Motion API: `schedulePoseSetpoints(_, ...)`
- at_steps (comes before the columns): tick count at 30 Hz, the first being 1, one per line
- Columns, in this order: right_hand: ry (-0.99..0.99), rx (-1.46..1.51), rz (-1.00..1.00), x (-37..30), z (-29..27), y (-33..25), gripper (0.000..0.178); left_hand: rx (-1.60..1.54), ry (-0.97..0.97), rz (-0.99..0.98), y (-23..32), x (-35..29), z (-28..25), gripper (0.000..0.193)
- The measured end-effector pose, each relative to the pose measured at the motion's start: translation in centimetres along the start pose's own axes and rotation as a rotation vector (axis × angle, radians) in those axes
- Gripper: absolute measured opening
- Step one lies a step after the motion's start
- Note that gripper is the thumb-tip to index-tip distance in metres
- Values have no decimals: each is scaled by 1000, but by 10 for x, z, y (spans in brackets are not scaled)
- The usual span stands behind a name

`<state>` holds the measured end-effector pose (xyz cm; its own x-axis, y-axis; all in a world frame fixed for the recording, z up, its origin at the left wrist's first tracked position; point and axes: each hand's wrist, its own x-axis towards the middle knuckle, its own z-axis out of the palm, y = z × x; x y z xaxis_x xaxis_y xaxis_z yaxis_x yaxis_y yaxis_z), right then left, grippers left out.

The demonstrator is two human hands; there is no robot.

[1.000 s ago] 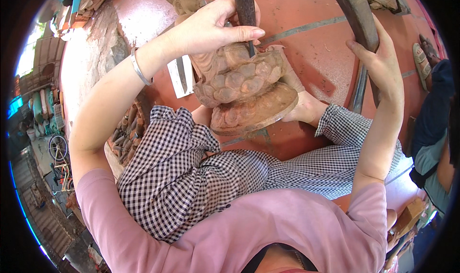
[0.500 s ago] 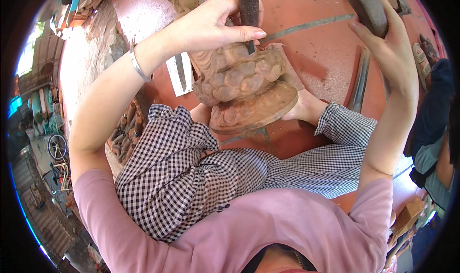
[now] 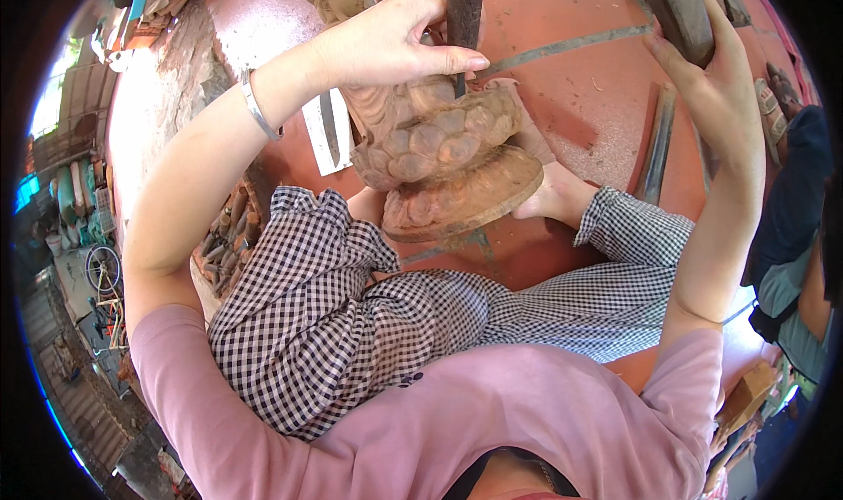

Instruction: The person carves a wooden object using a chisel and a wooden mallet while sitting on the floor. They repeatedly strike the chisel to shape the wood and occasionally adjust the piece.

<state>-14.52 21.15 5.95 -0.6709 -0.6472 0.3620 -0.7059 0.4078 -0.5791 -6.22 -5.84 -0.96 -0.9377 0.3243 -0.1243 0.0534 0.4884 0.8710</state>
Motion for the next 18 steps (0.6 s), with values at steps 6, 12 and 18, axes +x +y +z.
schedulePoseSetpoints(6, -241, -153, 123, 12, -14, -17, 60, 16, -90, -129, 9, 2, -4, 23)
schedulePoseSetpoints(12, -141, -162, -13, 1, -6, -5, 60, 51, -111, -120, 7, 4, -4, 23)
schedulePoseSetpoints(18, -43, 73, 219, 9, -3, -10, 60, 46, -101, -105, 8, 5, -3, 24)
